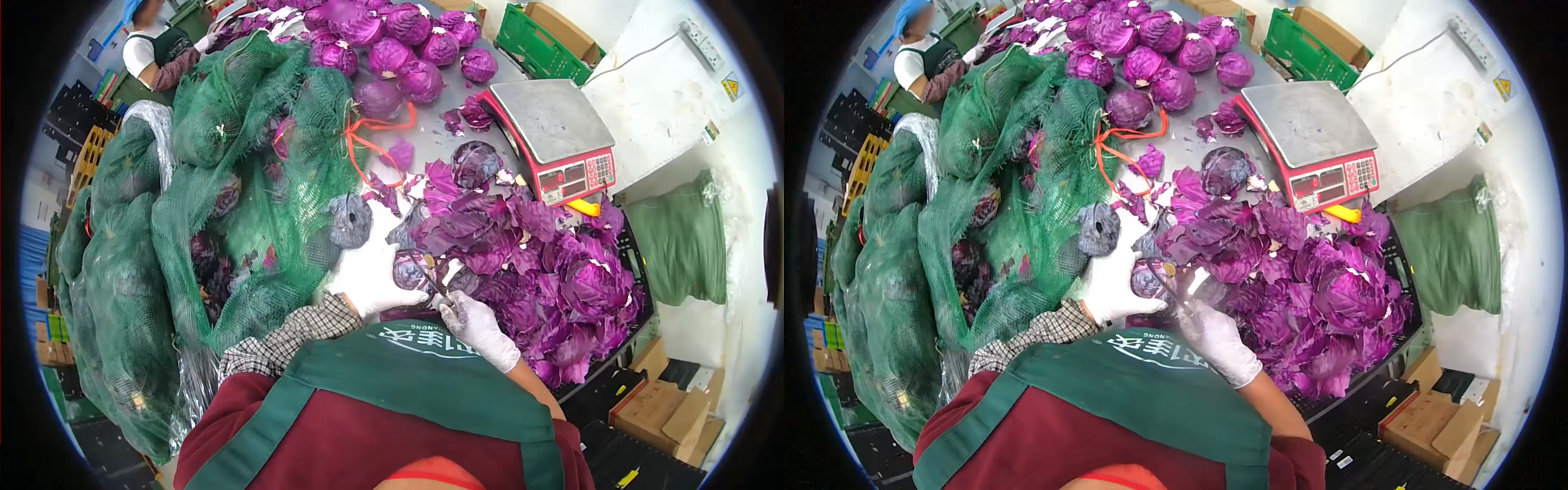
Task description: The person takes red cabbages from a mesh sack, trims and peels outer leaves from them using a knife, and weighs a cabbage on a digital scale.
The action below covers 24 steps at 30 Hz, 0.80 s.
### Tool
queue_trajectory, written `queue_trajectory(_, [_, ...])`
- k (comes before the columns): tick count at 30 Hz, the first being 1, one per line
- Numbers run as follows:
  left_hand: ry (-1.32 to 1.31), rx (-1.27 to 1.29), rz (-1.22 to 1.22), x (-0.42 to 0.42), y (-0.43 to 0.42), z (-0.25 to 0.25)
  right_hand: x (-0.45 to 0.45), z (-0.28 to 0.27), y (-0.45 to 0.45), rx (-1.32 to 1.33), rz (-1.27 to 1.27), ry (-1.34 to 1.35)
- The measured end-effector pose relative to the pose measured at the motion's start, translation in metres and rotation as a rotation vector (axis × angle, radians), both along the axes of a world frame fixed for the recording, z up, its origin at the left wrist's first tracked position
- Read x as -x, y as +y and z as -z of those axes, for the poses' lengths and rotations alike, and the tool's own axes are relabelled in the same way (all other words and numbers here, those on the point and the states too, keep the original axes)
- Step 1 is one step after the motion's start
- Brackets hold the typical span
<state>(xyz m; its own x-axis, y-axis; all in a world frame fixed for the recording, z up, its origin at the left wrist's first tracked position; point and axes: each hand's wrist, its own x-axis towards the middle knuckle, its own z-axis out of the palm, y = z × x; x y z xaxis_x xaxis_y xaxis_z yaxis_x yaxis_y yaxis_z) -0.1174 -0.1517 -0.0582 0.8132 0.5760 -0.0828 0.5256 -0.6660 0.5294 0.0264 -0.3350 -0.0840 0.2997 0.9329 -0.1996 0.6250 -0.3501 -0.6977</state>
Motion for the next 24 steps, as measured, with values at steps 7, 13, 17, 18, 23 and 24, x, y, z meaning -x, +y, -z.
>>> queue_trajectory(7, [0.006,0.079,-0.014,-0.007,0.004,0.000,-0.017,0.003,0.038,0.115,-0.096,-0.155])
queue_trajectory(13, [0.108,0.007,0.068,-0.002,-0.012,-0.023,-0.035,0.077,0.046,-0.140,-0.018,-0.244])
queue_trajectory(17, [-0.178,0.161,-0.096,0.008,-0.018,-0.019,-0.013,0.042,0.038,-0.074,0.311,0.617])
queue_trajectory(18, [-0.213,0.127,-0.087,0.008,-0.017,-0.018,-0.012,0.046,0.037,-0.195,0.302,0.561])
queue_trajectory(23, [-0.315,-0.056,-0.059,0.001,-0.008,0.001,-0.025,0.020,0.052,-0.287,0.156,0.264])
queue_trajectory(24, [-0.143,-0.176,-0.044,0.000,-0.011,0.001,-0.022,0.025,0.052,-0.313,0.196,0.357])
